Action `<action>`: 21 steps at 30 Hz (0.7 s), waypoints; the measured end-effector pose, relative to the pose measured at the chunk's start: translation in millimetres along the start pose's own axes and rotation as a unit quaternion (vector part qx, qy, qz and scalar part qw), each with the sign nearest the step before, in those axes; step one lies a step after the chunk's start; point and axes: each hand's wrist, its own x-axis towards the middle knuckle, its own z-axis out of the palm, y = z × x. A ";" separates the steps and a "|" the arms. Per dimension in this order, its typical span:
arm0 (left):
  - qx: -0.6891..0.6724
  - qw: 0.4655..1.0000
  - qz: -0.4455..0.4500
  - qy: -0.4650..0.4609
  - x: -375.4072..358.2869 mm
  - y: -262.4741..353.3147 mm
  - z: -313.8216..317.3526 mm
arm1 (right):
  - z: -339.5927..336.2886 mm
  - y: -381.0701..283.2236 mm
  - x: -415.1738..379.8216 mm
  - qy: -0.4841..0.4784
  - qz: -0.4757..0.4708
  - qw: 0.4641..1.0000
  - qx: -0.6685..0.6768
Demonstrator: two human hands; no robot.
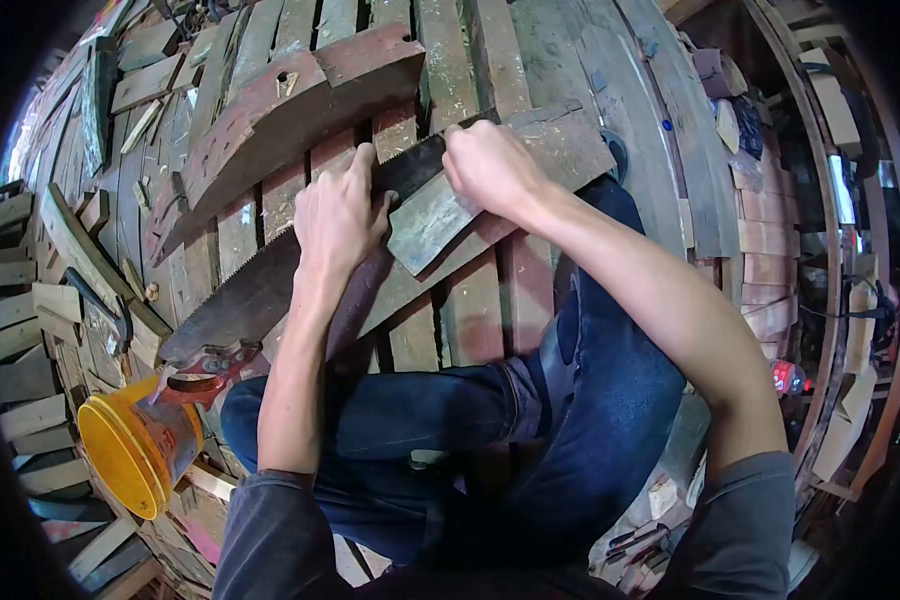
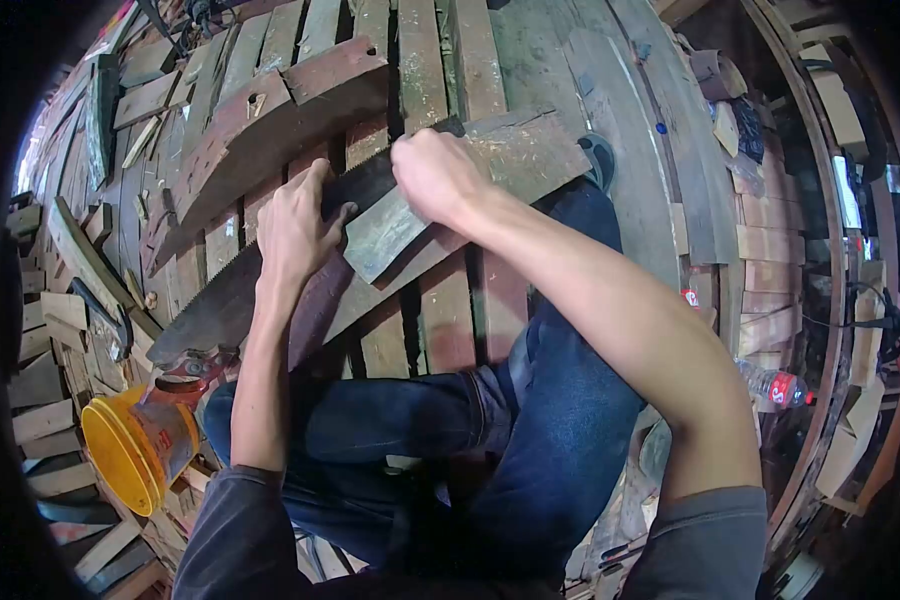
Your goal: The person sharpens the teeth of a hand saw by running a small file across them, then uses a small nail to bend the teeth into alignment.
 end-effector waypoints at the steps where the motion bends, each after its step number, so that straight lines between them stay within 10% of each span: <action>1: -0.006 1.000 0.006 0.004 -0.5 0.8 -0.7 | 4.5 4.5 1.9 -0.009 0.031 0.999 0.041; 3: -0.016 1.000 0.013 0.013 -1.8 1.2 -1.7 | 13.9 6.2 5.5 0.031 0.118 0.968 0.219; 6: -0.021 1.000 0.007 0.009 -1.7 3.3 -3.9 | 4.9 7.3 13.2 -0.083 0.317 0.743 0.583; 9: -0.021 1.000 0.014 0.017 -2.4 2.1 -3.1 | 10.0 8.7 9.3 -0.064 0.314 0.819 0.475; 10: -0.019 1.000 0.015 0.017 -2.2 1.4 -2.6 | 16.8 9.5 3.6 0.106 0.063 0.975 0.185; 14: -0.002 1.000 0.004 0.006 -1.4 1.6 -1.2 | -11.6 -1.1 7.4 -0.064 0.043 0.997 0.014; 21: 0.000 1.000 0.011 0.017 -3.8 6.6 -3.0 | -19.3 1.6 11.1 -0.005 -0.057 0.998 -0.040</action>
